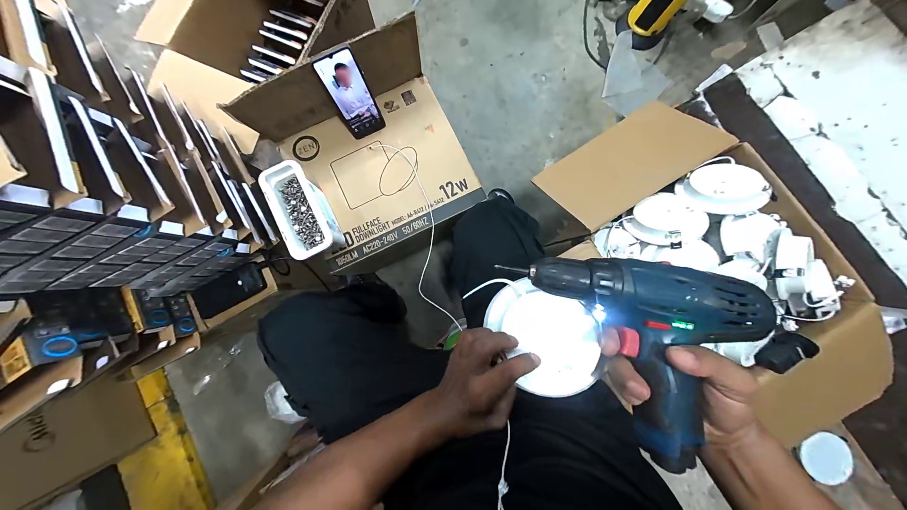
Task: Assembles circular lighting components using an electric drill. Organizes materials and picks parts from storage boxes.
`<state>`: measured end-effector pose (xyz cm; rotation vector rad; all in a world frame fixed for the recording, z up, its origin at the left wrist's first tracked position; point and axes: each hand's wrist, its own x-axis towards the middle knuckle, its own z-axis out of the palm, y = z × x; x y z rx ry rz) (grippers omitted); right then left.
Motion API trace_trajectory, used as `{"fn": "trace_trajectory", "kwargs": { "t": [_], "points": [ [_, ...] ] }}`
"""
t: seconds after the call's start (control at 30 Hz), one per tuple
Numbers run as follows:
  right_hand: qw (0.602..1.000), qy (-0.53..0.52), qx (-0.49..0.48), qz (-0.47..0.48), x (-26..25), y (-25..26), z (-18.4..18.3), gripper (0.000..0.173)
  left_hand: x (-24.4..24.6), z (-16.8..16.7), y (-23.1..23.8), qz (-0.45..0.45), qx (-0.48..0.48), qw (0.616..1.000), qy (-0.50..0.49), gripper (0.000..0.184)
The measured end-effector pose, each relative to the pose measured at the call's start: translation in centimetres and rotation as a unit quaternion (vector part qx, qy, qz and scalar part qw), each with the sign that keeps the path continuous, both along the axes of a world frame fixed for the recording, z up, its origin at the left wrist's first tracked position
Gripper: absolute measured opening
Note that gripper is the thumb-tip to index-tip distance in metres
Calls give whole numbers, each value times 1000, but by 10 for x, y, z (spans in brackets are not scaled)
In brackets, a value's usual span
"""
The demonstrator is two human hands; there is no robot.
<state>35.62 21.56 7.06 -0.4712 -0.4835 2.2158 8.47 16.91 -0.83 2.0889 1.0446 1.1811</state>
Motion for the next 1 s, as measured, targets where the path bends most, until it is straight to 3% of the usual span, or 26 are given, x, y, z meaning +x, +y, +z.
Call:
{"fn": "trace_trajectory", "kwargs": {
  "t": [0.2,0.37,0.47,0.6,0.73,0.8,0.9,1.0],
  "points": [
    [999,-40,4,-9,6,2,-3,36,4,7,-9,-16,-47,996,-68,37],
    [997,-81,1,-17,9,-2,-5,36,-3,12,-10,23,-58,988,-142,43],
    [995,-101,0,-23,12,-5,-4,36,-23,15,-3,64,-128,972,-184,43],
    [993,-118,0,-20,13,-4,-3,35,-57,13,16,143,-248,932,-222,27],
    [992,-126,-2,-17,14,-3,-1,35,-79,14,30,162,-296,933,-121,20],
    [990,-138,3,-13,14,-2,0,35,-85,15,31,75,-297,952,-17,18],
    [988,-153,9,-9,11,0,2,35,-79,20,35,-83,-338,922,171,25],
    [988,-156,12,-5,9,2,2,35,-62,12,35,-97,-309,918,228,27]
  ]
}}
